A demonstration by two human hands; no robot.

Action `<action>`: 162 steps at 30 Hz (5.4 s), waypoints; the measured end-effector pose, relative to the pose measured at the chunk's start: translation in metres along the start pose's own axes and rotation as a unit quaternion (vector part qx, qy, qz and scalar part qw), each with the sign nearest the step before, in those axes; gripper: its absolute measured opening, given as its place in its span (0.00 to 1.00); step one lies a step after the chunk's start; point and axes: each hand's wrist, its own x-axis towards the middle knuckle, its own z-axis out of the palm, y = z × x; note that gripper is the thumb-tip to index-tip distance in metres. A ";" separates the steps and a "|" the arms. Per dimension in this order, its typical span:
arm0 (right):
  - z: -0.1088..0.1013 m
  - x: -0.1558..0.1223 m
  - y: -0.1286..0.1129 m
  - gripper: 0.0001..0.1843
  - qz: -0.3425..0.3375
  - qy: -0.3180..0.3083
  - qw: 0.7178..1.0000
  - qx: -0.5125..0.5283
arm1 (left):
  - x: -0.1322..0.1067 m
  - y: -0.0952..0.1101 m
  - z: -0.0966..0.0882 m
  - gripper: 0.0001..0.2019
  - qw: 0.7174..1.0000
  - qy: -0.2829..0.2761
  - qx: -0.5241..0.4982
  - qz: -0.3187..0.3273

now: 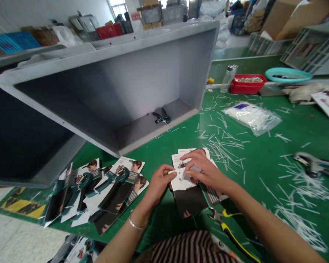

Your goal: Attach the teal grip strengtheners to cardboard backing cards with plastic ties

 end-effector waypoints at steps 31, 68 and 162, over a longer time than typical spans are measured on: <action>0.000 -0.050 0.039 0.10 0.278 0.102 0.902 0.313 | 0.240 0.083 -0.061 0.28 0.726 -0.048 0.636 0.256; 0.023 -0.064 -0.001 0.05 0.182 0.076 0.980 -0.034 | 0.048 0.012 0.049 0.03 0.880 -0.122 0.341 0.307; 0.034 -0.072 -0.036 0.09 0.101 -0.028 0.968 -0.227 | -0.039 -0.021 0.029 0.04 0.931 -0.046 0.309 0.188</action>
